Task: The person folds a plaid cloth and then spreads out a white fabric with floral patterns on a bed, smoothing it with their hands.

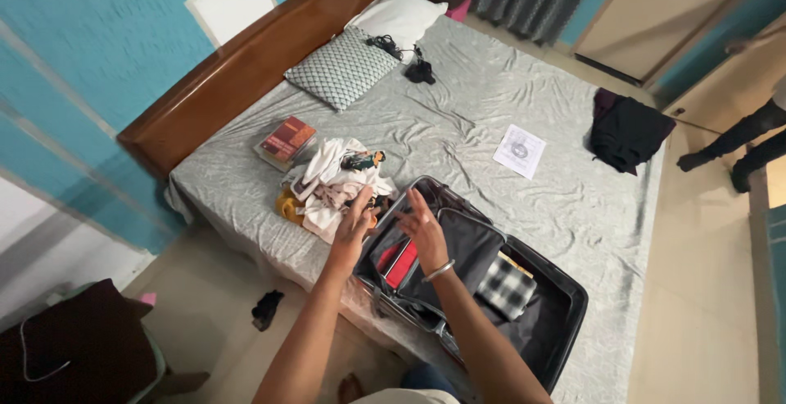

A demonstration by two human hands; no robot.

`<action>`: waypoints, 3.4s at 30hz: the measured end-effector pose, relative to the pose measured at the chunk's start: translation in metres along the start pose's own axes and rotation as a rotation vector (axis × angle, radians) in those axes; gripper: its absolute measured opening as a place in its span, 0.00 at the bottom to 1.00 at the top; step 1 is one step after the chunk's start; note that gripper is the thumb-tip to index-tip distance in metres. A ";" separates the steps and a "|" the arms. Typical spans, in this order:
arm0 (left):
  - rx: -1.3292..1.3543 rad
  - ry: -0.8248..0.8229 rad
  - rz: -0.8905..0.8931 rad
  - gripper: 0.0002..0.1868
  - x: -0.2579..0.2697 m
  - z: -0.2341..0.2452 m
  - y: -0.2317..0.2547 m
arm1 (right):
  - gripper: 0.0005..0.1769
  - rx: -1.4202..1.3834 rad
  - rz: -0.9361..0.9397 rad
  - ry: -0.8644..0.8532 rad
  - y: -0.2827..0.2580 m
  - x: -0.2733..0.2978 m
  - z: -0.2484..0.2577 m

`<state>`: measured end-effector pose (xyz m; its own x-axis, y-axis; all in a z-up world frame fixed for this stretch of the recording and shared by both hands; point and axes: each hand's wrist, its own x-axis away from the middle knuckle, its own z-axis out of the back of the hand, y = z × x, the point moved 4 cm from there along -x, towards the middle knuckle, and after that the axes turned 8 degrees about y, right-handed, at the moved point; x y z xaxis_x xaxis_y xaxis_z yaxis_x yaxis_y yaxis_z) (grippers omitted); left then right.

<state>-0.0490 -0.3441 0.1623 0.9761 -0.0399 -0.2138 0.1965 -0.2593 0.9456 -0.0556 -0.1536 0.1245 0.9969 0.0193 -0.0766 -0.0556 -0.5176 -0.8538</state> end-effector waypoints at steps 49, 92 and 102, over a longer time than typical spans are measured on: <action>0.129 0.072 0.268 0.34 -0.248 0.058 -0.036 | 0.44 0.041 0.020 0.134 0.039 -0.225 0.005; 0.083 -0.109 0.451 0.31 -0.326 0.108 -0.138 | 0.46 -0.004 0.034 0.454 0.082 -0.231 0.004; -0.231 -0.122 0.443 0.30 -0.303 0.148 -0.227 | 0.33 0.019 -0.165 0.580 0.146 -0.229 0.023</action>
<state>-0.4027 -0.4157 -0.0236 0.9549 -0.2138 0.2059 -0.2048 0.0276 0.9784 -0.2938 -0.2143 0.0056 0.8603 -0.3741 0.3464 0.1067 -0.5322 -0.8398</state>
